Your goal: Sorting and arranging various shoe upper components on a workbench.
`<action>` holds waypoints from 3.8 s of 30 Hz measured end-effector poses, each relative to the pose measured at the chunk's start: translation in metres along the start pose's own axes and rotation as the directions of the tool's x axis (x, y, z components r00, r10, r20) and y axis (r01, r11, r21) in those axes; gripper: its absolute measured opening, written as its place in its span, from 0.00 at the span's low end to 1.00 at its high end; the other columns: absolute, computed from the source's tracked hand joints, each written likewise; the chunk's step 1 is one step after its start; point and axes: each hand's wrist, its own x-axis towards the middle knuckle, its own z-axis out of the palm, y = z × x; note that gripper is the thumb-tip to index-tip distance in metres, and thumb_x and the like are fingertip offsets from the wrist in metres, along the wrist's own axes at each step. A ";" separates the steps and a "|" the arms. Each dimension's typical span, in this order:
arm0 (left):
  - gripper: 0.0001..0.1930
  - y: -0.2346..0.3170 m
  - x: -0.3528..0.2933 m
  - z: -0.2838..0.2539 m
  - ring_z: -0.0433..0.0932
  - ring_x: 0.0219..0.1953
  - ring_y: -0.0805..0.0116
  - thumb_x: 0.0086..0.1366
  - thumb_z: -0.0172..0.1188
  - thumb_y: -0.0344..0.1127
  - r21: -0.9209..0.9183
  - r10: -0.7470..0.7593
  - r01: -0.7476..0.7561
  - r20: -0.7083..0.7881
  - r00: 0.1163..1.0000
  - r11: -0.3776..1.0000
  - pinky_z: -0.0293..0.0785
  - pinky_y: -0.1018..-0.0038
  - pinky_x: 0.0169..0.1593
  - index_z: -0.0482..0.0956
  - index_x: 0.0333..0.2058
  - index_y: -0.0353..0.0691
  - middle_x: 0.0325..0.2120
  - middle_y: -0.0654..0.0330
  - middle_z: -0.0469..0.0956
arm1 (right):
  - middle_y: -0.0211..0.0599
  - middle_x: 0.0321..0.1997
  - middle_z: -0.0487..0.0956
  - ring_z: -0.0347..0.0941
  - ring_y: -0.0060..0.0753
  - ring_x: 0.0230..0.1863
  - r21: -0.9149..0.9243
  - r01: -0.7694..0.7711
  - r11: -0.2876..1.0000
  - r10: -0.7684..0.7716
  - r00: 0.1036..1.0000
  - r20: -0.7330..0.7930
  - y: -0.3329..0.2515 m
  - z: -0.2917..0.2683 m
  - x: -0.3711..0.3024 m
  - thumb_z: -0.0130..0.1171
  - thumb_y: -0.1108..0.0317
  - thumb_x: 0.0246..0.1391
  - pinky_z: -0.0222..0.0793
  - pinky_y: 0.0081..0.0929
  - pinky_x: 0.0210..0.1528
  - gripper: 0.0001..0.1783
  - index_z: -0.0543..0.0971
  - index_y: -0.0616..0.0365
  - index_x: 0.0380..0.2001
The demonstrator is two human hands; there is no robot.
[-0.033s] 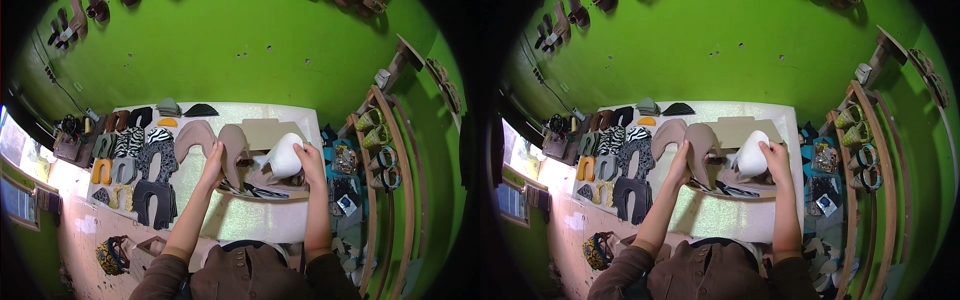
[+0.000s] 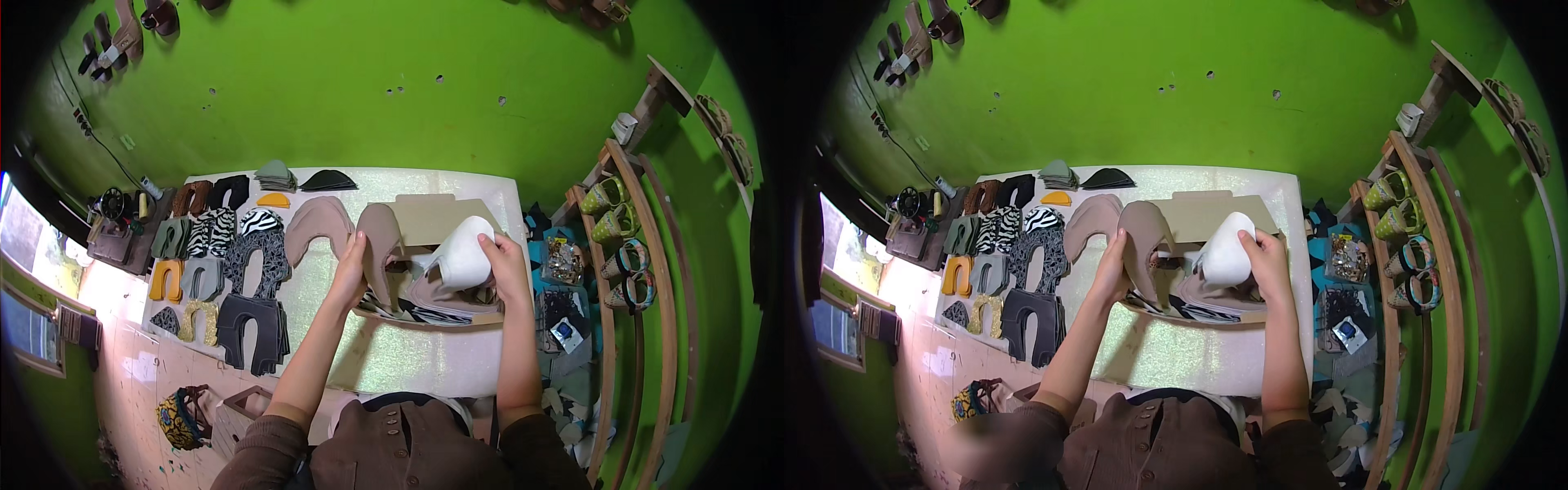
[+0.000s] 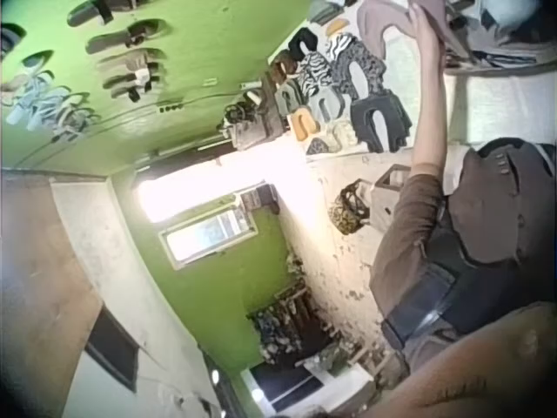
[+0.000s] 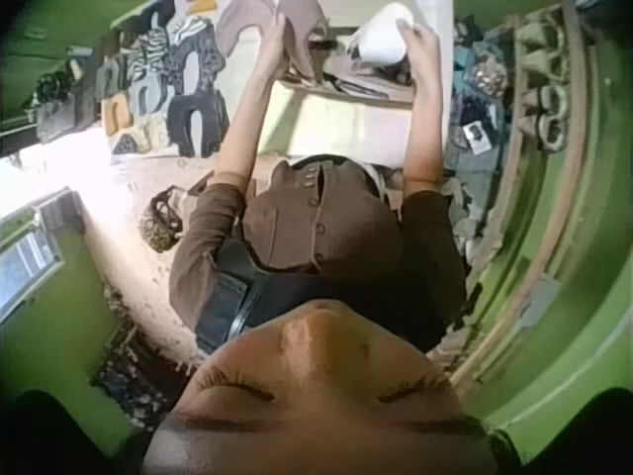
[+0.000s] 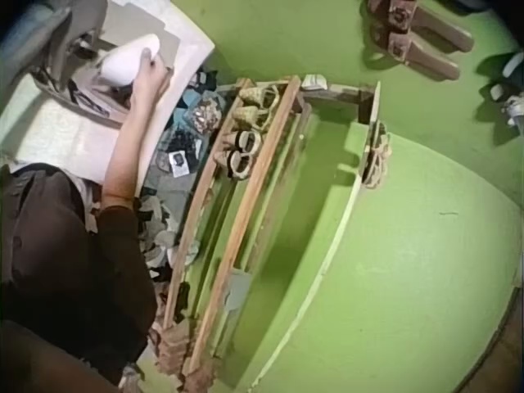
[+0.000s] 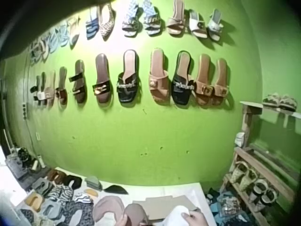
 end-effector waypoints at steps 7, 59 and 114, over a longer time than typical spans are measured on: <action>0.24 -0.012 -0.008 0.024 0.57 0.55 0.66 0.67 0.33 0.42 0.472 0.229 -0.262 0.128 0.965 0.842 0.51 0.74 0.58 0.52 0.57 0.33 0.54 0.53 0.58 | 0.35 0.31 0.74 0.71 0.20 0.29 0.050 -0.056 0.997 0.056 0.998 0.008 0.003 0.044 -0.009 0.50 0.68 0.54 0.69 0.17 0.30 0.14 0.72 0.68 0.39; 0.26 0.000 -0.037 -0.085 0.65 0.50 0.45 0.63 0.36 0.39 -0.515 -0.292 0.387 0.258 0.921 0.765 0.66 0.57 0.51 0.50 0.54 0.26 0.49 0.36 0.61 | 0.38 0.44 0.71 0.70 0.24 0.42 0.083 -0.376 0.923 0.276 0.797 0.537 0.033 0.082 0.002 0.57 0.74 0.46 0.65 0.19 0.44 0.31 0.58 0.64 0.54; 0.19 0.022 0.005 -0.088 0.66 0.51 0.65 0.59 0.44 0.26 0.726 0.342 -0.400 0.237 0.909 0.559 0.61 0.73 0.52 0.66 0.50 0.38 0.47 0.54 0.67 | 0.36 0.46 0.71 0.67 0.23 0.47 -0.051 -0.031 0.998 0.046 0.942 0.331 0.068 0.195 -0.021 0.42 0.78 0.55 0.60 0.19 0.51 0.17 0.65 0.66 0.49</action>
